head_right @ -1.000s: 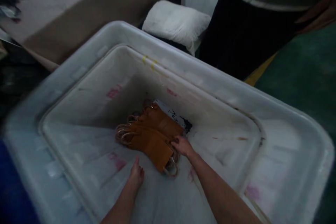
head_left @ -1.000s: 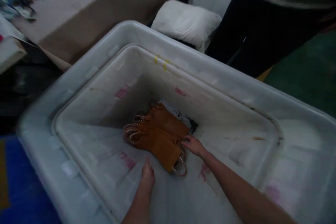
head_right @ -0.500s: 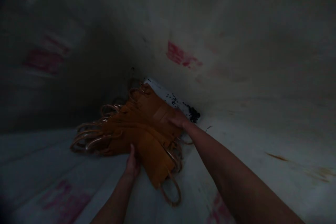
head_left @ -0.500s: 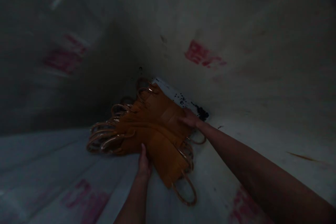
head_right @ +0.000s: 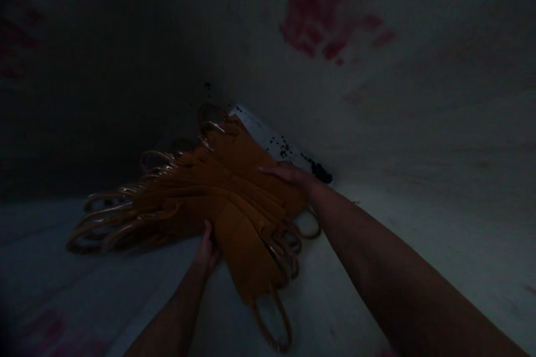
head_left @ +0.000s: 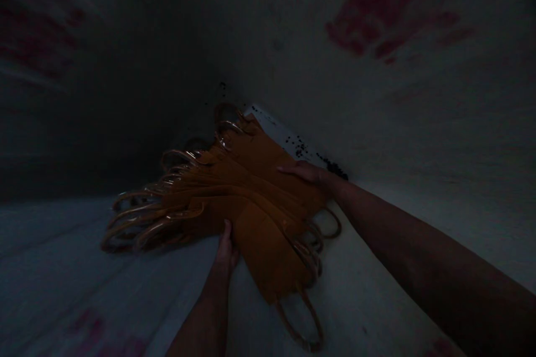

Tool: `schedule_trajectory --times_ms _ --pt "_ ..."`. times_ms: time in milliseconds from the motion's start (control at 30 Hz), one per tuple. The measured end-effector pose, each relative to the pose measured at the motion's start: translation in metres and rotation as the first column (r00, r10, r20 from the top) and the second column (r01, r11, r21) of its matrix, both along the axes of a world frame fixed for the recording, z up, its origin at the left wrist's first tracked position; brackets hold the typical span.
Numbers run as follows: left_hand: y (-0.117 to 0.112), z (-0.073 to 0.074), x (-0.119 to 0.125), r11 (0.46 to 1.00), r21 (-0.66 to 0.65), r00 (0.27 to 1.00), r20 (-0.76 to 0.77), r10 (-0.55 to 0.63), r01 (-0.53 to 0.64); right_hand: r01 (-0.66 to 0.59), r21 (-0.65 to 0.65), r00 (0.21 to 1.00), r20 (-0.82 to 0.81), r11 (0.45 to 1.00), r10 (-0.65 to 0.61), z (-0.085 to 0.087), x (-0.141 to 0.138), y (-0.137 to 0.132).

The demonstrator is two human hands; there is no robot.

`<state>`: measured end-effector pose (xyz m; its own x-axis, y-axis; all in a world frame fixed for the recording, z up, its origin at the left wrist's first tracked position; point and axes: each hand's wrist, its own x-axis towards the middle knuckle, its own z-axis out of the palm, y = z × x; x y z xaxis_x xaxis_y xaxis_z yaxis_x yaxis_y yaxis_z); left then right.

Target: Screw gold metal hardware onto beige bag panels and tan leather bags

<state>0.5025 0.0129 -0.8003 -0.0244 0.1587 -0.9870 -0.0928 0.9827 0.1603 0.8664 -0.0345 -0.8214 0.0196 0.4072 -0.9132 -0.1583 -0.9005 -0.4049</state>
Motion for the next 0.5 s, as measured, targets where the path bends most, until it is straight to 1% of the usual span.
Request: schedule_trajectory --times_ms 33,167,200,267,333,367,433,500 --pt "0.0 -0.003 0.001 1.0 0.002 1.0 0.009 -0.01 0.01 0.009 -0.014 0.999 -0.04 1.0 -0.009 0.001 0.003 0.001" --pt "-0.002 -0.013 0.007 0.999 0.037 0.999 0.012 -0.031 0.031 0.022 0.023 0.999 -0.042 0.999 -0.021 0.0 0.005 0.005" --pt "-0.004 -0.014 0.008 0.998 0.048 1.0 0.006 -0.031 0.03 0.039 0.021 0.995 -0.088 0.999 -0.037 -0.001 0.003 0.004" --pt "-0.006 -0.015 0.009 0.998 0.052 1.0 -0.001 -0.024 0.024 0.093 -0.037 0.969 -0.227 0.995 -0.098 -0.004 -0.006 -0.002" --pt "-0.006 -0.014 0.009 0.999 0.029 1.0 0.006 -0.012 0.012 0.152 -0.125 0.922 -0.34 0.98 -0.186 -0.006 -0.019 -0.012" --pt "-0.005 -0.013 0.009 1.0 0.014 1.0 0.014 -0.005 0.005 0.184 -0.165 0.9 -0.369 0.969 -0.233 -0.007 -0.027 -0.018" --pt "0.001 -0.007 0.008 1.0 -0.004 1.0 0.028 0.011 -0.01 0.257 -0.205 0.868 -0.381 0.944 -0.319 -0.006 -0.043 -0.029" --pt "0.008 0.0 0.008 0.999 -0.042 0.999 0.038 0.019 -0.017 0.35 -0.199 0.84 -0.365 0.916 -0.4 -0.003 -0.058 -0.038"
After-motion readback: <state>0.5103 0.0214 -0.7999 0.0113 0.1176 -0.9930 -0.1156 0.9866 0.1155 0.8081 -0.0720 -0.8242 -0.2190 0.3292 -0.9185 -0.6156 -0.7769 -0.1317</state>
